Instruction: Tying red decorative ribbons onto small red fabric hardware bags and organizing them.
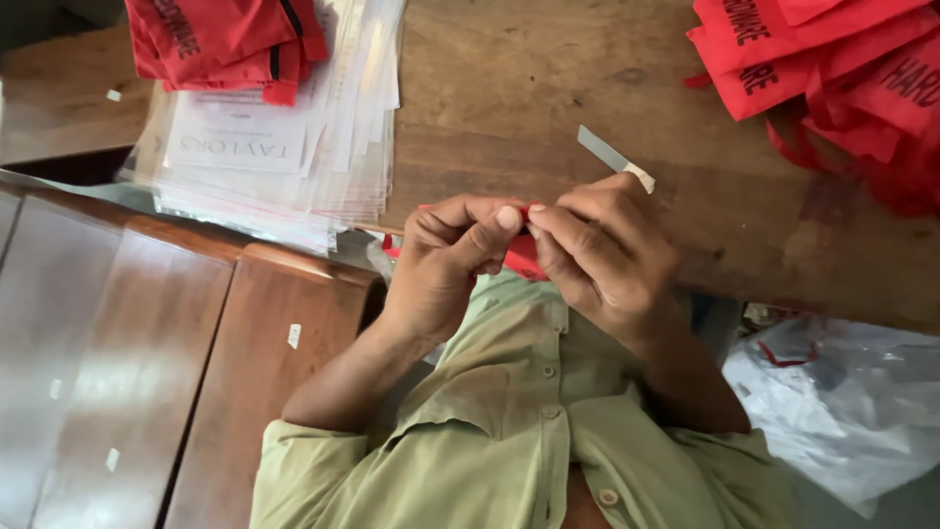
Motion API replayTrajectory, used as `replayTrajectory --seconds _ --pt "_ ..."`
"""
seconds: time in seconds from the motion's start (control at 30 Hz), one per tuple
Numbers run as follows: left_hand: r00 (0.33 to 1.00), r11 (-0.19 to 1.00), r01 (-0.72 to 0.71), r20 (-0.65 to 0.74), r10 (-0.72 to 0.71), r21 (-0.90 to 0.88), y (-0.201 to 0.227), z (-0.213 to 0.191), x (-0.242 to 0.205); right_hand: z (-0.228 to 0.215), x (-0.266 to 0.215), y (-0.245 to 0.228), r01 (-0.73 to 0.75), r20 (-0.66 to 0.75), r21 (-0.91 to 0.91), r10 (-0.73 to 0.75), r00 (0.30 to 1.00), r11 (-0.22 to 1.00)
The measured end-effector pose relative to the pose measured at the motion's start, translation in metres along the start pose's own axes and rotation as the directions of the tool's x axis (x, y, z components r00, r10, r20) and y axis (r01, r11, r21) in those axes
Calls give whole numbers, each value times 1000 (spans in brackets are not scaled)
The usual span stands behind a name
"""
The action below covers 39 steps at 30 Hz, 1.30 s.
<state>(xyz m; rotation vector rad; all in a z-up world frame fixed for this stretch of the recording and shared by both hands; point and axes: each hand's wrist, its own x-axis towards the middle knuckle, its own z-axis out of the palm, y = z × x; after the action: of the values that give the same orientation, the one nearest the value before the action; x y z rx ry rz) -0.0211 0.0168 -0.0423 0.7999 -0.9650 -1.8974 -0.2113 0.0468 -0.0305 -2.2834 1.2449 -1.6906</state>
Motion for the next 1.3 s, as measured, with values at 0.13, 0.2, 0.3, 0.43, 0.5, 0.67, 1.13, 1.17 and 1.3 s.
replayTrajectory --seconds 0.13,0.2,0.3,0.43,0.5,0.67,1.13,1.17,1.3 --pt "998 996 -51 -24 53 75 0 1 1 -1 5 0 17 56 -31 -16 998 999" --pt "999 994 -39 12 38 106 0 2 3 2 5 1 -53 73 -74 58 996 996" --pt "998 996 -42 41 38 85 -5 -2 6 7 1 5 -69 75 -50 73 995 996" --pt "998 996 -25 59 20 85 -6 -8 11 1 -15 19 -278 151 97 262 953 956" --pt "995 972 -96 38 90 216 -9 -13 14 -4 -23 27 -579 369 410 453 812 705" --pt "972 927 -234 83 219 293 -1 -1 15 5 -38 29 -599 497 734 348 795 319" --pt "934 868 -358 125 335 346 15 17 -4 3 -43 13 -559 297 666 512 806 493" --pt "908 815 -419 191 372 400 17 18 -8 1 -31 7 -545 336 446 432 837 710" --pt "838 689 -545 299 456 478 21 16 -16 -16 -11 39 -511 542 24 418 729 860"
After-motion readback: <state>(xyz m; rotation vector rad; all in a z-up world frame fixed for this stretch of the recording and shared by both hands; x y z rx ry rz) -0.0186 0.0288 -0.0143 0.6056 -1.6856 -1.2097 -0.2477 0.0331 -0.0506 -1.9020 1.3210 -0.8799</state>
